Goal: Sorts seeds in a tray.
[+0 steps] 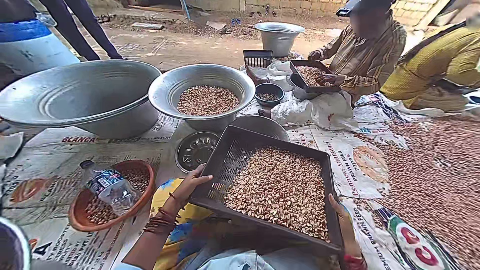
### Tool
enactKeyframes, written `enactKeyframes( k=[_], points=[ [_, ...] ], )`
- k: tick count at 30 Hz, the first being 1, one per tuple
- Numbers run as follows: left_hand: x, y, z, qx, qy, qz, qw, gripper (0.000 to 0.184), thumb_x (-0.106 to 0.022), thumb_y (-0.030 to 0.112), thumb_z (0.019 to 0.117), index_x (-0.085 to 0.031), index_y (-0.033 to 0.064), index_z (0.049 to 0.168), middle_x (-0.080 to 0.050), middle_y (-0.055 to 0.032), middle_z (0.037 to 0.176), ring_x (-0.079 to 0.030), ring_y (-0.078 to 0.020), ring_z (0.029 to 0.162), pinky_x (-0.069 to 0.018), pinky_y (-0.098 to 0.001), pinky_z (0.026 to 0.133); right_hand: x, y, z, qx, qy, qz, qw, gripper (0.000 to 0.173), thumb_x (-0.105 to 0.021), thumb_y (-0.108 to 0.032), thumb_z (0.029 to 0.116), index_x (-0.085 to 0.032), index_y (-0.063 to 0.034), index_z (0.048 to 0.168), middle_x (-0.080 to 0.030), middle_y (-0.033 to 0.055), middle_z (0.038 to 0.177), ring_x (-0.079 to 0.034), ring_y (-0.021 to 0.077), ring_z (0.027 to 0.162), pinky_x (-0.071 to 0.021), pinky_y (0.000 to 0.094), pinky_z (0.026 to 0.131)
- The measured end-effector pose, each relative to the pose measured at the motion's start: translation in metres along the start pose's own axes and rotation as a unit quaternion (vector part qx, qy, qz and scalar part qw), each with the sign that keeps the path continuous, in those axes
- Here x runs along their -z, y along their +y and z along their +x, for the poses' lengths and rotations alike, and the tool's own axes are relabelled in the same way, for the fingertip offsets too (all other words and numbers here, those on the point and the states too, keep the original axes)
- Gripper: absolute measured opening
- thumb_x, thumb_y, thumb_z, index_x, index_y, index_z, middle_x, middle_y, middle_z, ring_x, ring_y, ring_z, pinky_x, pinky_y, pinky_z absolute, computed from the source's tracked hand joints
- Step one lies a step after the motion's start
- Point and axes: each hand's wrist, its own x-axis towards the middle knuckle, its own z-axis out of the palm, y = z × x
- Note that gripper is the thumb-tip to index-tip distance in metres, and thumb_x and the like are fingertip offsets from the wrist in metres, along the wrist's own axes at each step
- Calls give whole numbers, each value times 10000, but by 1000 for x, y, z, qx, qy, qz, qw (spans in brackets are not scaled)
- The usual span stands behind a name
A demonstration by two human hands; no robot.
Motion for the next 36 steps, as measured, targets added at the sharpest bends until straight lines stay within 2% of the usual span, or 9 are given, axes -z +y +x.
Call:
enactKeyframes(
  k=[6, 8, 10, 15, 20, 25, 29, 32, 36],
  points=[
    [-4, -23, 20, -17, -11, -20, 1000, 465, -565, 6, 922, -502, -22, 1382, -693, -44, 1107, -692, -33, 898, -580, -213, 818, -6, -10, 41, 90, -24, -209, 974, 436, -523, -52, 1031, -471, 45, 1453, -647, 90, 1288, -640, -17, 1044, -520, 144, 889],
    [-6, -29, 18, -14, -36, -45, 998, 573, -567, 80, 902, -433, 15, 1455, -673, -17, 1172, -681, -16, 964, -574, -204, 861, -2, -23, 38, 178, -35, -423, 888, 547, -578, -75, 999, -460, -11, 1529, -530, 189, 1517, -551, 256, 1370, -442, 445, 1126],
    [-9, -34, 16, 9, -46, -83, 995, 588, -564, 149, 892, -417, 72, 1457, -682, 24, 1140, -687, -15, 954, -583, -217, 854, -21, -43, 17, 287, -80, -555, 777, 527, -533, -6, 952, -539, -19, 1479, -498, 265, 1521, -520, 483, 1363, -436, 673, 1053],
    [-9, -46, 22, 11, -33, -99, 994, 500, -520, 177, 947, -437, 53, 1424, -684, 44, 1086, -683, 11, 910, -578, -199, 840, -86, -61, -50, 230, -435, -635, 596, 661, -642, 212, 745, -730, -165, 1280, -664, 166, 1330, -688, 411, 1110, -579, 581, 838],
    [-6, -45, 26, -3, -61, -111, 992, 520, -536, 178, 935, -427, 43, 1425, -680, 48, 1088, -678, 16, 917, -574, -193, 852, -154, -10, -54, 174, -547, -679, 458, 524, -645, 43, 899, -652, -187, 1370, -625, 231, 1264, -597, 455, 1172, -503, 608, 919],
    [-4, -46, 26, -3, -74, -109, 991, 578, -538, 186, 955, -373, 21, 1484, -639, 10, 1175, -652, 20, 966, -552, -189, 882, -215, 2, 1, 280, -436, -658, 547, 683, -568, 100, 864, -583, -215, 1469, -544, 238, 1447, -622, 458, 1192, -547, 615, 877],
    [-4, -45, 26, -9, -76, -108, 991, 592, -533, 170, 954, -347, -16, 1485, -605, 4, 1172, -621, 44, 958, -523, -157, 870, -221, -32, 28, 366, -265, -615, 647, 419, -497, -8, 994, -689, -138, 1343, -641, 215, 1349, -661, 416, 1164, -554, 562, 907],
    [-2, -45, 27, -6, -89, -105, 991, 643, -544, 188, 951, -311, -7, 1518, -590, -10, 1249, -615, 47, 1006, -516, -151, 892, -197, -46, 22, 357, -231, -587, 689, 302, -511, -95, 1038, -732, -94, 1244, -734, 148, 1165, -726, 306, 1027, -584, 485, 877],
    [-2, -46, 31, -14, -102, -106, 989, 687, -555, 210, 936, -292, -5, 1533, -581, -11, 1283, -608, 50, 1035, -511, -152, 910, -165, -47, 7, 247, -162, -656, 694, 317, -494, -80, 1052, -696, -65, 1296, -726, 199, 1171, -710, 394, 1043, -542, 585, 896]
  ],
)
